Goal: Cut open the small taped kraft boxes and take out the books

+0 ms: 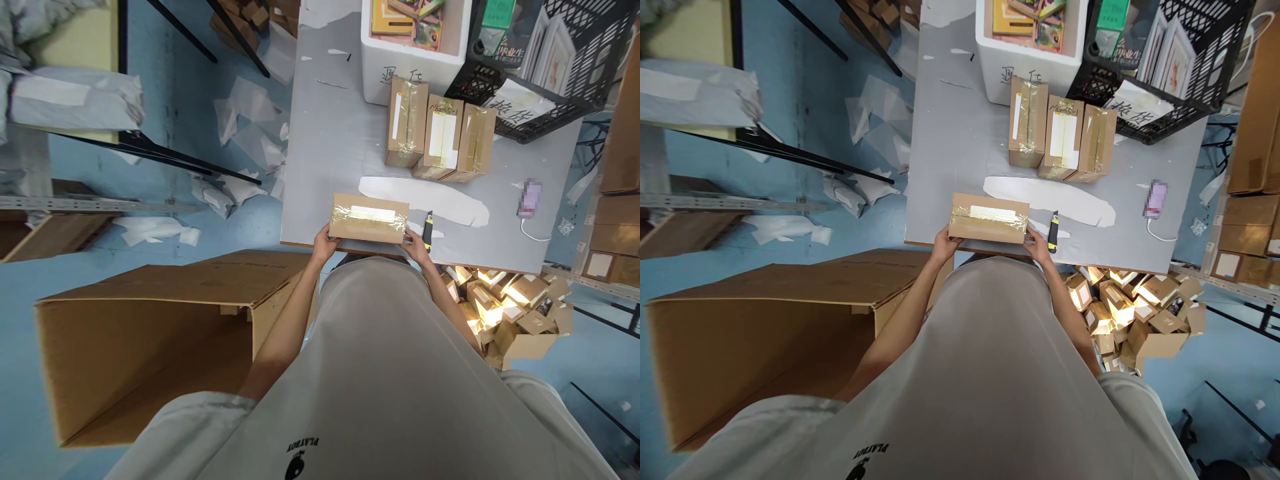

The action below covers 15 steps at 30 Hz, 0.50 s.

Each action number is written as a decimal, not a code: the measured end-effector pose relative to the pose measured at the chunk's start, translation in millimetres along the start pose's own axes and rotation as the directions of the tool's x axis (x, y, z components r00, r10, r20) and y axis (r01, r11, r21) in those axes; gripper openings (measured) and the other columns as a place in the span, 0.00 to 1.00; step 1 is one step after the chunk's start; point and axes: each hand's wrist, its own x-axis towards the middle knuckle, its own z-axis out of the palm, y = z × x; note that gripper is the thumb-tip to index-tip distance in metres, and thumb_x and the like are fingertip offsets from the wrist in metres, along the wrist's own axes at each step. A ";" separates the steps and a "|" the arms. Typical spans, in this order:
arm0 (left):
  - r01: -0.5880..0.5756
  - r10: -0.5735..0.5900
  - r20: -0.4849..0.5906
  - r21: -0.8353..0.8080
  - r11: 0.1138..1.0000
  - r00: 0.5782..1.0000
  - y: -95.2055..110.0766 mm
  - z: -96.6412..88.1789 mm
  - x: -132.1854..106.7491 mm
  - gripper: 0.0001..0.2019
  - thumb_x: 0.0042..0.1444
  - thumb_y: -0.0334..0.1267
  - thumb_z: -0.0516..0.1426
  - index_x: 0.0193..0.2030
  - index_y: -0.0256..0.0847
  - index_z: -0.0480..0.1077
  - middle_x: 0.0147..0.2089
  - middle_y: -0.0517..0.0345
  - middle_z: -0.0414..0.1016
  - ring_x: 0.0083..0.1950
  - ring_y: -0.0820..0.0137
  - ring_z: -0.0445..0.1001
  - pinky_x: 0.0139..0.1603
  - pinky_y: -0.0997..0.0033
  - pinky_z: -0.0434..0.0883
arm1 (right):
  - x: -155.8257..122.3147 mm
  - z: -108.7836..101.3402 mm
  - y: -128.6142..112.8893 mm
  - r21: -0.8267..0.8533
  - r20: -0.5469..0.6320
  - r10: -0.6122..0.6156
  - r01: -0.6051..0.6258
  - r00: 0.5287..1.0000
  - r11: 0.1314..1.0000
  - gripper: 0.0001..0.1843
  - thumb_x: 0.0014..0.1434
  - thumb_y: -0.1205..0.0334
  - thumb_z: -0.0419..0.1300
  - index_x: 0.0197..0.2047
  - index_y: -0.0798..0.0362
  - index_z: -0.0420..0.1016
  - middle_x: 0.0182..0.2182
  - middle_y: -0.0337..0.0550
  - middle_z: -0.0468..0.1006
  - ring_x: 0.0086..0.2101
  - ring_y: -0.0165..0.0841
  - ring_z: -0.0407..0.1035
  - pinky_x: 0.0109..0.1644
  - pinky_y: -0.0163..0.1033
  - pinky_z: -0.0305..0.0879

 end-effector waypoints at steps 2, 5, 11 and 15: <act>-0.023 0.023 -0.002 -0.001 1.000 1.000 6.7 1.2 0.0 0.25 0.45 0.35 0.68 0.54 0.37 0.84 0.59 0.42 0.89 0.68 0.46 0.84 0.77 0.41 0.76 | -0.2 1.3 -6.3 0.048 0.015 -0.005 0.004 1.000 0.999 0.50 0.52 0.37 0.80 0.73 0.51 0.84 0.70 0.56 0.82 0.63 0.53 0.81 0.72 0.58 0.78; -0.093 0.093 0.016 -0.032 0.995 0.996 18.5 -4.0 -0.8 0.21 0.44 0.37 0.70 0.48 0.41 0.85 0.58 0.47 0.89 0.70 0.47 0.82 0.79 0.43 0.74 | -4.3 -2.8 -17.0 0.126 0.035 0.003 -0.008 0.999 0.992 0.50 0.47 0.35 0.82 0.71 0.46 0.86 0.77 0.52 0.76 0.76 0.56 0.69 0.77 0.60 0.73; -0.044 0.046 0.008 -0.117 0.992 0.999 39.2 -16.6 -14.3 0.13 0.53 0.47 0.71 0.41 0.41 0.84 0.48 0.48 0.90 0.63 0.46 0.85 0.71 0.47 0.81 | -16.4 -12.4 -44.6 0.202 -0.051 -0.037 0.047 0.998 0.978 0.47 0.54 0.26 0.78 0.68 0.48 0.88 0.76 0.52 0.78 0.76 0.53 0.70 0.81 0.58 0.69; -0.092 0.080 -0.100 -0.116 0.989 0.992 43.9 -14.2 -15.5 0.24 0.60 0.60 0.71 0.48 0.39 0.86 0.54 0.44 0.90 0.62 0.48 0.86 0.68 0.49 0.83 | -13.5 -10.5 -58.6 0.168 -0.091 -0.078 0.093 0.993 0.981 0.44 0.61 0.21 0.71 0.60 0.51 0.92 0.64 0.52 0.88 0.66 0.53 0.80 0.75 0.57 0.76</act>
